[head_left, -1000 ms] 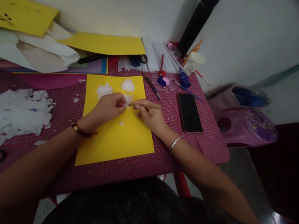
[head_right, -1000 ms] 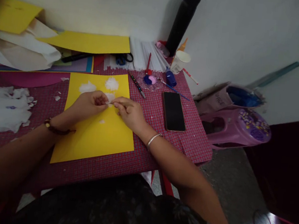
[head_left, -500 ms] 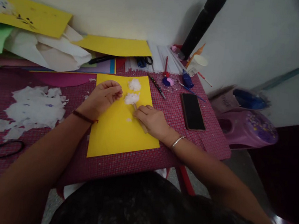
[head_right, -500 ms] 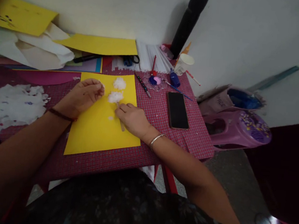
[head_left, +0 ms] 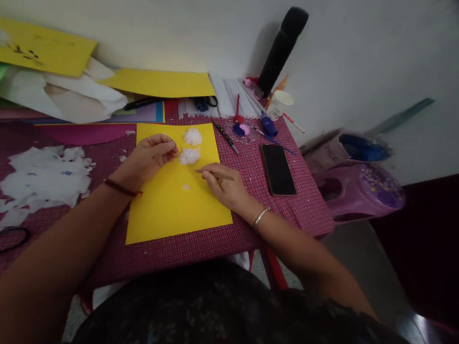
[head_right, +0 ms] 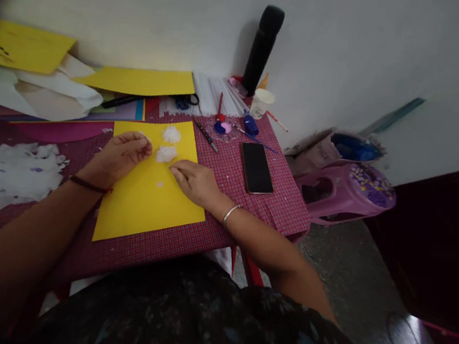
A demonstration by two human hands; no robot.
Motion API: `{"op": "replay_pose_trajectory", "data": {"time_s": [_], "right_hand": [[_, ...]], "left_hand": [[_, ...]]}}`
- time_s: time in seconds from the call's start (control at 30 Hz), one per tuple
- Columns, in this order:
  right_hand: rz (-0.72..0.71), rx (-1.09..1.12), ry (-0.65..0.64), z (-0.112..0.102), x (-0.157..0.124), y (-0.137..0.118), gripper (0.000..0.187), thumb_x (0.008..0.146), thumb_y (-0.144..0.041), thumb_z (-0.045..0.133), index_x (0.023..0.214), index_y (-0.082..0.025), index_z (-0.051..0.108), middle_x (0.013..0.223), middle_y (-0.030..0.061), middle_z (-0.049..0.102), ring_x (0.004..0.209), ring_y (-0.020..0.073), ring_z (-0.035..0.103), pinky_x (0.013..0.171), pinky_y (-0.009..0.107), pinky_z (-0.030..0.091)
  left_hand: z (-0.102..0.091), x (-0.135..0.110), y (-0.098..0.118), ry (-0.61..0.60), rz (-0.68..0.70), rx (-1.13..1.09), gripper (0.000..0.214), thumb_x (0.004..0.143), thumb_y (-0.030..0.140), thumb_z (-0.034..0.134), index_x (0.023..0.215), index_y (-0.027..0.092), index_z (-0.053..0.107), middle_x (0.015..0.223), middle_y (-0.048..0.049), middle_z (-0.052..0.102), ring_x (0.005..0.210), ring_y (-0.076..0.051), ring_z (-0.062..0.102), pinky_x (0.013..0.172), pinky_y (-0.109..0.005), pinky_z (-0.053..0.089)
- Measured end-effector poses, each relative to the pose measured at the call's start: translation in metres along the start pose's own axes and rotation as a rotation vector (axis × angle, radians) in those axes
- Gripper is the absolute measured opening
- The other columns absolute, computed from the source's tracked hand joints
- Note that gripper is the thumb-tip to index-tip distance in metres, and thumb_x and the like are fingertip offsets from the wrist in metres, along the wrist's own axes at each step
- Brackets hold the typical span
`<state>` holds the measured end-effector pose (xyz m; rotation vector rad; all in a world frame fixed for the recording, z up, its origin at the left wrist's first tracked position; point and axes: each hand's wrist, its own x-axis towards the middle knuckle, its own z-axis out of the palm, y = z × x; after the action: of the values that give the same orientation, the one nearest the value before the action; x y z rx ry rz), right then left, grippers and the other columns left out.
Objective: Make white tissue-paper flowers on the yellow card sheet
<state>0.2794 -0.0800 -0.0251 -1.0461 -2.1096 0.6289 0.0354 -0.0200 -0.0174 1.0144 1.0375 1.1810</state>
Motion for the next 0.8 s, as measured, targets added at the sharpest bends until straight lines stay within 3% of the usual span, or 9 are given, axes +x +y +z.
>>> {"op": "replay_pose_trajectory", "data": {"time_s": [0.13, 0.27, 0.37, 0.47, 0.53, 0.63, 0.8], "right_hand": [[0.072, 0.182, 0.019, 0.005, 0.000, 0.003, 0.033, 0.111, -0.039, 0.049, 0.107, -0.020, 0.076, 0.101, 0.0082, 0.080, 0.094, 0.0204, 0.075, 0.090, 0.037, 0.059], [0.142, 0.323, 0.041, 0.007, -0.001, 0.008, 0.036, 0.110, -0.047, 0.050, 0.111, -0.021, 0.075, 0.102, 0.0083, 0.078, 0.090, 0.0196, 0.073, 0.084, 0.036, 0.059], [0.245, 0.415, 0.150, 0.006, 0.001, 0.013, 0.037, 0.108, -0.053, 0.052, 0.112, -0.023, 0.073, 0.101, 0.0071, 0.077, 0.083, 0.0180, 0.071, 0.077, 0.034, 0.058], [0.317, 0.514, 0.300, 0.000, 0.009, 0.019, 0.041, 0.105, -0.060, 0.055, 0.109, -0.022, 0.070, 0.093, 0.0051, 0.075, 0.073, 0.0162, 0.068, 0.070, 0.031, 0.056], [0.343, 0.579, 0.357, -0.004, 0.014, 0.021, 0.043, 0.104, -0.064, 0.058, 0.106, -0.022, 0.068, 0.088, 0.0038, 0.073, 0.069, 0.0154, 0.067, 0.066, 0.030, 0.055], [0.357, 0.658, 0.379, -0.009, 0.019, 0.023, 0.045, 0.102, -0.066, 0.062, 0.104, -0.022, 0.069, 0.084, 0.0026, 0.074, 0.066, 0.0146, 0.066, 0.064, 0.029, 0.055], [0.377, 0.677, 0.354, -0.020, 0.017, 0.023, 0.043, 0.103, -0.063, 0.064, 0.099, -0.022, 0.073, 0.084, 0.0028, 0.075, 0.065, 0.0137, 0.068, 0.065, 0.029, 0.056]], "left_hand": [[0.002, 0.000, 0.000, 0.021, 0.014, 0.008, 0.017, 0.077, 0.027, 0.081, 0.077, 0.022, 0.064, 0.076, -0.0013, 0.068, 0.072, -0.014, 0.064, 0.072, -0.030, 0.053], [0.006, -0.007, 0.004, 0.059, 0.094, 0.251, 0.021, 0.085, 0.034, 0.072, 0.073, 0.022, 0.061, 0.073, -0.0028, 0.066, 0.067, -0.016, 0.060, 0.069, -0.031, 0.051], [0.010, -0.016, 0.004, 0.115, 0.137, 0.365, 0.022, 0.089, 0.036, 0.071, 0.075, 0.021, 0.064, 0.073, -0.0016, 0.064, 0.067, -0.015, 0.057, 0.069, -0.031, 0.048], [0.017, -0.021, 0.000, 0.151, 0.199, 0.458, 0.018, 0.095, 0.038, 0.064, 0.091, 0.021, 0.066, 0.088, -0.0040, 0.069, 0.078, -0.019, 0.064, 0.077, -0.034, 0.052], [0.022, -0.018, -0.004, 0.077, 0.283, 0.601, 0.017, 0.096, 0.037, 0.062, 0.100, 0.022, 0.067, 0.104, -0.0077, 0.072, 0.095, -0.023, 0.068, 0.089, -0.039, 0.055], [0.028, -0.004, -0.010, -0.164, 0.405, 0.830, 0.016, 0.095, 0.030, 0.061, 0.106, 0.021, 0.068, 0.115, -0.0106, 0.073, 0.111, -0.028, 0.068, 0.100, -0.045, 0.055], [0.035, 0.010, -0.018, -0.500, 0.533, 1.058, 0.016, 0.102, 0.021, 0.054, 0.105, 0.019, 0.069, 0.104, -0.0099, 0.075, 0.102, -0.026, 0.069, 0.094, -0.043, 0.058]]}}
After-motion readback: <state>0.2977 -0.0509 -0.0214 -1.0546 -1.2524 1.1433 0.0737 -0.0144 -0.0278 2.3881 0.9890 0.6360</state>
